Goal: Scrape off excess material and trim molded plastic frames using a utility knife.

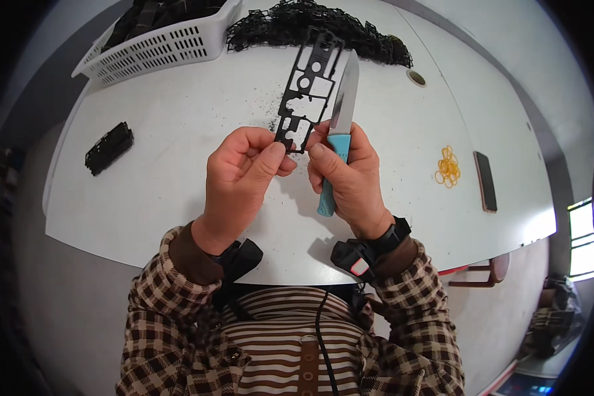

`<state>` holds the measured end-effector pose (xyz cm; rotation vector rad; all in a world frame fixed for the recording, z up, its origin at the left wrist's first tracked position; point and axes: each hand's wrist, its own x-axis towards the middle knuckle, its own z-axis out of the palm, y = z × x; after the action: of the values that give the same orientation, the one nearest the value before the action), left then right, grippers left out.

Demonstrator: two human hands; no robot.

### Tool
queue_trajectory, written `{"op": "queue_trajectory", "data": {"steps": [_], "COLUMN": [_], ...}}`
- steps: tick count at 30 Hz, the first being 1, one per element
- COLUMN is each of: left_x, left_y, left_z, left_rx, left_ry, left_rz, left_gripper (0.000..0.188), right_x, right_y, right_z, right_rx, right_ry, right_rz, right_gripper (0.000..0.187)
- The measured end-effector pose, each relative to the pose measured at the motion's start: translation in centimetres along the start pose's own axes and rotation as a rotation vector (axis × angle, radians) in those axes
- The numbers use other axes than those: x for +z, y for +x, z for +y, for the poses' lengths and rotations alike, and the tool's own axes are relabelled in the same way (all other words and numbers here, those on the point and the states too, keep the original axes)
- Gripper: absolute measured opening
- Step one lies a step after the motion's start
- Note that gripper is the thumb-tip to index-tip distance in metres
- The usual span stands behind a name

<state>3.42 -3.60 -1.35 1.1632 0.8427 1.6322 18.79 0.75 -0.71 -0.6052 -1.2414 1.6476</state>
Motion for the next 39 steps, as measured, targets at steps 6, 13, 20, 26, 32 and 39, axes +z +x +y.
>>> {"op": "queue_trajectory", "data": {"steps": [6,13,20,26,32,39], "left_x": [-1.0,-0.8,-0.7,-0.8,-0.9,-1.7], "left_y": [-0.5,-0.7,-0.6,-0.7,-0.2,0.4], "left_z": [0.3,-0.2,-0.4,-0.9,-1.1,-0.8], "left_rx": [-0.050,-0.040,-0.096,0.007,0.089,0.011], "left_ry": [0.031,0.044,0.007,0.022,0.076,0.179], "left_rz": [-0.060,-0.071,-0.110,-0.066,0.027,0.175], "left_gripper": [0.014,0.019,0.022,0.018,0.017,0.014], "right_x": [0.1,-0.5,-1.1,-1.4,-2.1,-1.1], "right_y": [0.4,0.4,0.3,0.1,-0.1,-1.8], "right_z": [1.8,2.5,2.1,2.4,1.6,0.0], "right_rx": [-0.018,0.060,0.071,0.033,0.067,0.015], "right_ry": [0.027,0.084,0.121,0.121,-0.025,-0.460], "right_rz": [0.057,-0.013,-0.033,-0.057,-0.038,0.030], "right_gripper": [0.025,0.022,0.020,0.018,0.021,0.032]}}
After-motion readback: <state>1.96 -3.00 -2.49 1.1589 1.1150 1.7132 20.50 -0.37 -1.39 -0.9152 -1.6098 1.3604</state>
